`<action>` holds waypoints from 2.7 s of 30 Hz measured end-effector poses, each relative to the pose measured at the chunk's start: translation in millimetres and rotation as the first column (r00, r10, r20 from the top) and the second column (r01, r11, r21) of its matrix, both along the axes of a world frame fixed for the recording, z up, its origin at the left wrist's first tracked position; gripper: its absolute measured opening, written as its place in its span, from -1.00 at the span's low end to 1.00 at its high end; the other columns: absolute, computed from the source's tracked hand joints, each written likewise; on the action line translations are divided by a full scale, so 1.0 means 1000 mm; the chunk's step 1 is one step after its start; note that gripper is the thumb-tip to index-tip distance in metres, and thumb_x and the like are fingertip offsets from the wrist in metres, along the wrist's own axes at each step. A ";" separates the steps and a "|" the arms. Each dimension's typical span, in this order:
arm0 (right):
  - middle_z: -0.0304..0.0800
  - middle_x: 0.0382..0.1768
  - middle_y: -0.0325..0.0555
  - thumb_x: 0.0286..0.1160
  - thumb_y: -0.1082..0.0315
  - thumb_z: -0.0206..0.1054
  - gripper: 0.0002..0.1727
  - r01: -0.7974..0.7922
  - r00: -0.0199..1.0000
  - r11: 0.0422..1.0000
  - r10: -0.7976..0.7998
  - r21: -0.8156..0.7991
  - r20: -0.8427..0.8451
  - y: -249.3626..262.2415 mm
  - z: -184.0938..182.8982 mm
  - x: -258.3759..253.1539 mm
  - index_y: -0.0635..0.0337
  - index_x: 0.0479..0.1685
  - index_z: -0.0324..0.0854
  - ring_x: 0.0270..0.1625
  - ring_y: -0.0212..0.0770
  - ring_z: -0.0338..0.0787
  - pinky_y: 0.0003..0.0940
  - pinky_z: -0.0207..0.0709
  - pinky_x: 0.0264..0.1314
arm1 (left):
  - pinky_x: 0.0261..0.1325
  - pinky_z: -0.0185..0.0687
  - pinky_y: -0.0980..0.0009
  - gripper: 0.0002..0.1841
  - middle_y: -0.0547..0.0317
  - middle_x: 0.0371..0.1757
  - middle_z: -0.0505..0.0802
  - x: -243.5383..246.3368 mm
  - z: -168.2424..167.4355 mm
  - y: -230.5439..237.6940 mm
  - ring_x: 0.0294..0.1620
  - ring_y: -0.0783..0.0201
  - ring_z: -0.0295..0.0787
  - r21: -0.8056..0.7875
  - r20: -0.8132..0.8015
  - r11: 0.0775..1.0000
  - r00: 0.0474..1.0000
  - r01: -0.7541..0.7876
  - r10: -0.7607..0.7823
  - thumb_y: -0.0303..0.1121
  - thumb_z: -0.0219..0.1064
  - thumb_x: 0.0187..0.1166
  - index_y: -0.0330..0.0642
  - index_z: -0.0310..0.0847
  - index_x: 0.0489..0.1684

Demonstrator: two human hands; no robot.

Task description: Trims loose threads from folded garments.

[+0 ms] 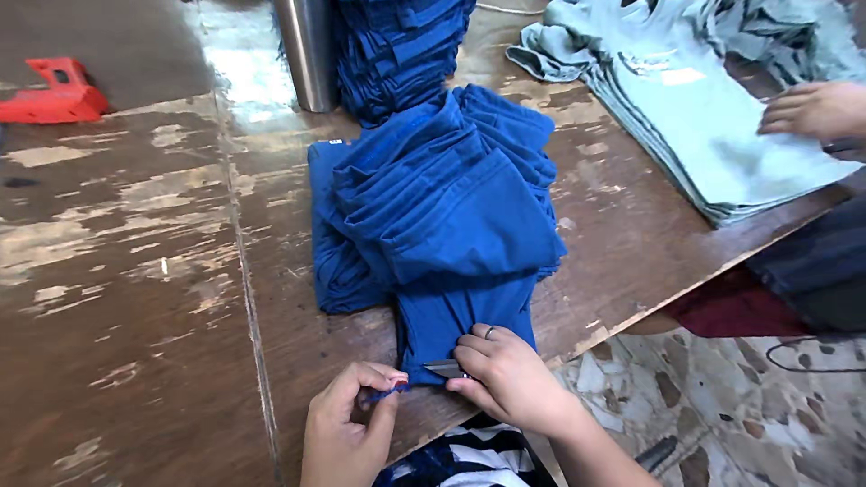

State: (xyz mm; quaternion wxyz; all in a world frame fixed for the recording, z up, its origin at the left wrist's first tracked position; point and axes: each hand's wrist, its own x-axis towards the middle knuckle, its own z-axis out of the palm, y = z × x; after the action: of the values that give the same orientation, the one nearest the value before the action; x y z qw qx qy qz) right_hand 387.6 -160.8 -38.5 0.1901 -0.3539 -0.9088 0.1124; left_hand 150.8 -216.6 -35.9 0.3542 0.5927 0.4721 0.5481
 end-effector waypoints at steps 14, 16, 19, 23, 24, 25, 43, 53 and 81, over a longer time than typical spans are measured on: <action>0.60 -0.57 -0.19 0.82 -0.20 -0.17 -0.34 -0.001 1.000 1.000 0.001 0.015 0.019 0.002 0.000 -0.004 0.05 -0.49 0.57 -0.36 -0.07 0.67 -0.18 0.49 -0.31 | -0.17 0.67 0.77 -0.90 0.37 -0.07 0.93 0.000 -0.002 -0.003 -0.12 0.62 0.83 -0.001 0.051 0.997 0.996 0.075 -0.074 -0.48 0.40 0.51 -0.04 0.61 -0.22; 0.60 -0.53 -0.17 0.80 -0.26 -0.18 -0.32 -0.037 0.999 0.999 0.038 -0.020 0.015 0.003 0.002 0.000 0.06 -0.43 0.56 -0.33 -0.05 0.66 -0.16 0.49 -0.26 | -0.17 0.67 0.77 -0.90 0.37 -0.07 0.93 -0.002 -0.002 -0.003 -0.12 0.62 0.83 0.006 0.044 0.998 0.997 0.057 -0.058 -0.48 0.40 0.50 -0.04 0.62 -0.22; 0.60 -0.52 -0.19 0.81 -0.23 -0.18 -0.34 -0.031 0.999 1.000 0.031 0.002 0.015 0.001 0.000 -0.001 0.04 -0.44 0.56 -0.32 -0.07 0.65 -0.18 0.47 -0.27 | -0.15 0.69 0.76 -0.89 0.38 -0.06 0.93 -0.001 -0.002 -0.002 -0.11 0.61 0.83 0.011 0.063 0.998 0.996 0.061 -0.061 -0.48 0.42 0.50 -0.03 0.63 -0.20; 0.63 -0.51 -0.19 0.82 -0.20 -0.18 -0.35 0.034 0.999 0.999 -0.033 0.024 -0.017 -0.002 -0.002 -0.004 0.04 -0.47 0.57 -0.33 -0.08 0.66 -0.18 0.49 -0.28 | 0.08 0.74 0.62 -0.95 0.44 -0.11 0.90 -0.004 0.006 -0.003 -0.01 0.56 0.83 0.039 0.103 0.961 0.955 0.275 -0.277 -0.33 0.43 0.58 0.04 0.66 -0.18; 0.63 -0.50 -0.16 0.83 -0.22 -0.20 -0.33 0.034 0.999 0.999 -0.035 -0.011 -0.041 -0.002 -0.001 -0.002 0.06 -0.44 0.57 -0.31 -0.07 0.67 -0.17 0.51 -0.23 | 0.12 0.70 0.56 -0.94 0.44 -0.14 0.90 -0.010 0.011 -0.006 0.00 0.53 0.81 -0.007 0.034 0.908 0.908 0.419 -0.418 -0.26 0.41 0.60 0.03 0.69 -0.19; 0.63 -0.49 -0.13 0.82 -0.24 -0.21 -0.32 0.029 0.997 0.998 -0.033 -0.056 -0.072 -0.002 0.000 0.002 0.09 -0.42 0.56 -0.30 -0.07 0.67 -0.16 0.52 -0.19 | 0.14 0.71 0.42 -0.89 0.35 -0.14 0.92 -0.017 0.020 -0.010 0.01 0.42 0.82 -0.103 -0.093 0.827 0.822 0.553 -0.561 -0.24 0.41 0.59 -0.01 0.79 -0.15; 0.62 -0.26 -0.13 0.33 0.27 0.38 -0.77 0.266 0.849 0.964 -0.240 -0.011 -0.471 -0.005 0.025 0.043 0.19 -0.18 0.51 -0.17 -0.46 0.63 -0.65 0.53 -0.10 | 0.42 0.63 0.47 -0.56 0.11 0.19 0.90 0.024 0.026 0.033 0.27 0.45 0.79 0.079 -0.213 0.996 0.975 -0.047 0.063 -0.61 0.03 0.49 -0.32 0.75 0.23; 0.52 0.54 -0.18 0.40 0.42 0.42 -0.72 0.012 0.538 0.999 -0.042 -0.042 -0.842 0.017 0.070 0.024 -0.14 0.00 0.57 0.44 -0.05 0.73 -0.11 0.80 0.31 | 0.67 0.45 0.26 -0.23 0.21 0.88 0.22 0.031 0.065 0.058 0.74 0.25 0.36 0.028 0.330 0.989 0.932 0.148 -0.149 -0.19 0.19 0.74 -0.01 -0.12 0.93; 0.70 -0.29 -0.07 0.41 0.47 0.30 -0.92 0.195 0.722 0.979 -0.185 -0.061 -0.667 0.032 0.021 0.000 0.30 -0.35 0.53 -0.31 -0.46 0.64 -0.63 0.54 -0.24 | 0.17 0.76 0.46 -0.73 0.07 -0.05 0.96 0.039 0.001 0.031 -0.01 0.32 0.92 0.092 -0.415 0.991 0.901 -0.099 0.128 -0.46 0.30 0.52 -0.27 0.86 0.07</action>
State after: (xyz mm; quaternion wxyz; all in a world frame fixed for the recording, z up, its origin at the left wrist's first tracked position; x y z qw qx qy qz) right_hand 387.9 -128.9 -18.0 0.5162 -0.3797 -0.7397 0.2055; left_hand 189.7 -185.7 -34.8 0.1913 0.6799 0.5520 0.4432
